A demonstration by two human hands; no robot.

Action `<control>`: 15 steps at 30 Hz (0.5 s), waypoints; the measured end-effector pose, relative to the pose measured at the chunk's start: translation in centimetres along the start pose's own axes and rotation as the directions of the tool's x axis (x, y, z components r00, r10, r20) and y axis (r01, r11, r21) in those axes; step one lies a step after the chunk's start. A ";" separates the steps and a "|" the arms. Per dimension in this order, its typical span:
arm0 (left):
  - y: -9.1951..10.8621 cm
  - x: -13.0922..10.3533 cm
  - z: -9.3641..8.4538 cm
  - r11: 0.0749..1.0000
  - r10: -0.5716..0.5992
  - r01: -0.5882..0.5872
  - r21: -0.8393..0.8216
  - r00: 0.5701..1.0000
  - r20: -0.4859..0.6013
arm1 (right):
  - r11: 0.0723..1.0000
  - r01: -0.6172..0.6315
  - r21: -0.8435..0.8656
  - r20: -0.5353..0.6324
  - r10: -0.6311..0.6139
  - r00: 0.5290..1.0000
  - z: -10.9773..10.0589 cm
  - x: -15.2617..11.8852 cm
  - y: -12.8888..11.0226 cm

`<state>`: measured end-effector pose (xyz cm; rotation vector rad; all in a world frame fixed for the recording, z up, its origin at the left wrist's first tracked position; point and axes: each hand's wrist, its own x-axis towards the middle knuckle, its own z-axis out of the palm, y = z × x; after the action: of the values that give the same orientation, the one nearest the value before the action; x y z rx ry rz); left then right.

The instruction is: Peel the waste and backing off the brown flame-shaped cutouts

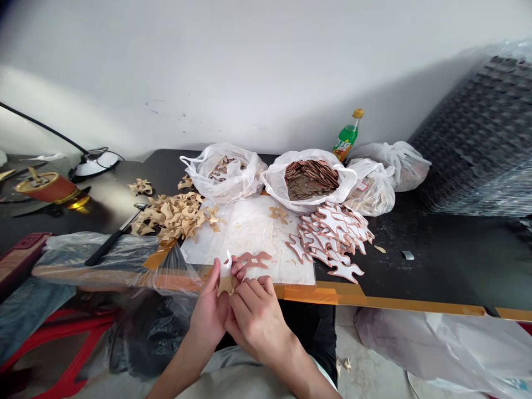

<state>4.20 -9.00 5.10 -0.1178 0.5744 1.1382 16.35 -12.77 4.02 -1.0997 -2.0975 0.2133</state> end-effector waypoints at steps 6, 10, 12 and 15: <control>1.3 0.4 -0.3 0.999 0.041 -0.041 0.027 0.999 0.021 | 1.000 0.008 0.005 0.023 -0.008 1.000 0.5 -0.2 -0.3; 2.1 0.4 -0.3 0.996 0.086 -0.087 0.012 0.995 0.041 | 1.000 0.008 0.001 0.072 -0.008 0.997 0.9 -0.4 -0.5; 2.6 0.4 -0.4 0.996 0.084 -0.084 0.001 0.996 0.044 | 1.000 0.019 0.000 0.094 -0.019 0.995 1.0 -0.5 -0.6; 3.6 0.7 -0.5 0.994 0.104 -0.103 -0.019 0.994 0.028 | 0.998 0.059 0.012 0.138 -0.060 0.989 1.1 -0.6 -0.9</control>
<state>1.02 -7.01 5.04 -0.0872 0.5504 1.2438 15.27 -13.54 3.35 -1.0421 -2.2467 0.2763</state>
